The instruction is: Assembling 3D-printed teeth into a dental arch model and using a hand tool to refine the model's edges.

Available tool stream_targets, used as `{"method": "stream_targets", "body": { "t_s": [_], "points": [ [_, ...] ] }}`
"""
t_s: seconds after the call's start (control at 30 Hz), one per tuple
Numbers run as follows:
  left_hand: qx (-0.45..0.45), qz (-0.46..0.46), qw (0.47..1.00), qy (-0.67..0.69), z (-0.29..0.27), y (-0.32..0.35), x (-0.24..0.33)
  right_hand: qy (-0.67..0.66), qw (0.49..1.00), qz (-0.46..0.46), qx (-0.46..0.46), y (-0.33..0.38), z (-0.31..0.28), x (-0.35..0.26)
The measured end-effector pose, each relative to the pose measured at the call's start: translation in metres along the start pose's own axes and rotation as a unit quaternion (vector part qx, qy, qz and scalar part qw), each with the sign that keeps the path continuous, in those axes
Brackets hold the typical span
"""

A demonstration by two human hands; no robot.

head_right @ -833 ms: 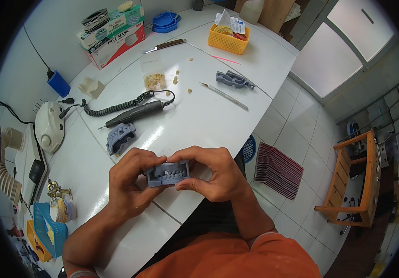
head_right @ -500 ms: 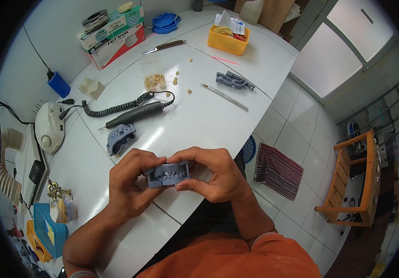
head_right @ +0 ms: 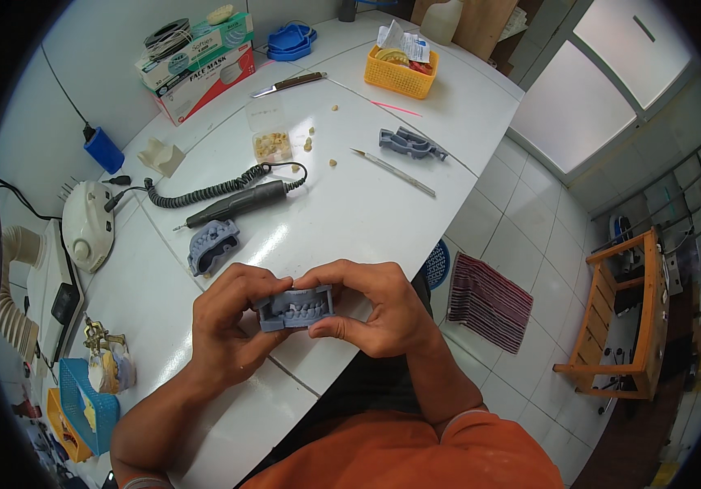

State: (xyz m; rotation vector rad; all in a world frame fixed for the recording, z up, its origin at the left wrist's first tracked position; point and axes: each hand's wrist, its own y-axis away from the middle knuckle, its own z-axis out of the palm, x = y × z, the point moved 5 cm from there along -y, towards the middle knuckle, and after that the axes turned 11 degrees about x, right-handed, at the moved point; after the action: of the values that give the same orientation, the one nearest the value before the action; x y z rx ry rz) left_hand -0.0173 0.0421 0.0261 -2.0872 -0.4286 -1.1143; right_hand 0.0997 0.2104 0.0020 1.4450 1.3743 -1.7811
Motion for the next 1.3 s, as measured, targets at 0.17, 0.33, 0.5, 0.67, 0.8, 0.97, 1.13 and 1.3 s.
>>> {"method": "stream_targets", "body": {
  "t_s": [0.17, 0.33, 0.5, 0.67, 0.8, 0.97, 1.13, 1.3],
  "points": [
    [0.001, 0.001, 1.0, -0.001, 0.0003, 0.0, 0.0016, 0.0, 1.0, -0.025, -0.019, 0.0008, -0.0011, -0.0002],
    [0.001, 0.0, 1.0, 0.004, -0.0009, -0.0003, 0.0013, 0.0, 1.0, -0.008, -0.002, 0.0, 0.0004, -0.0003],
    [-0.001, 0.003, 1.0, 0.003, -0.0001, 0.0005, -0.0004, 0.009, 1.0, -0.013, -0.006, 0.0011, -0.0006, 0.0005],
    [0.002, 0.003, 1.0, 0.004, -0.0003, 0.0004, 0.0, 0.011, 1.0, -0.011, -0.011, 0.0005, -0.0011, -0.0002],
    [0.005, 0.01, 1.0, 0.005, -0.0006, 0.0005, -0.0003, 0.005, 1.0, -0.007, -0.008, 0.0006, -0.0002, -0.0006],
    [-0.03, -0.02, 0.999, -0.007, -0.0014, 0.001, -0.0004, 0.004, 1.0, -0.003, -0.008, 0.0012, -0.0004, 0.001],
    [-0.028, -0.021, 0.999, -0.005, -0.0015, 0.0011, -0.0009, 0.004, 0.999, -0.034, -0.015, 0.0004, -0.0003, 0.0004],
    [-0.028, -0.012, 0.999, -0.011, -0.0016, 0.0003, 0.0009, 0.003, 0.999, -0.03, -0.013, 0.0008, 0.0002, 0.0001]
  ]
}}
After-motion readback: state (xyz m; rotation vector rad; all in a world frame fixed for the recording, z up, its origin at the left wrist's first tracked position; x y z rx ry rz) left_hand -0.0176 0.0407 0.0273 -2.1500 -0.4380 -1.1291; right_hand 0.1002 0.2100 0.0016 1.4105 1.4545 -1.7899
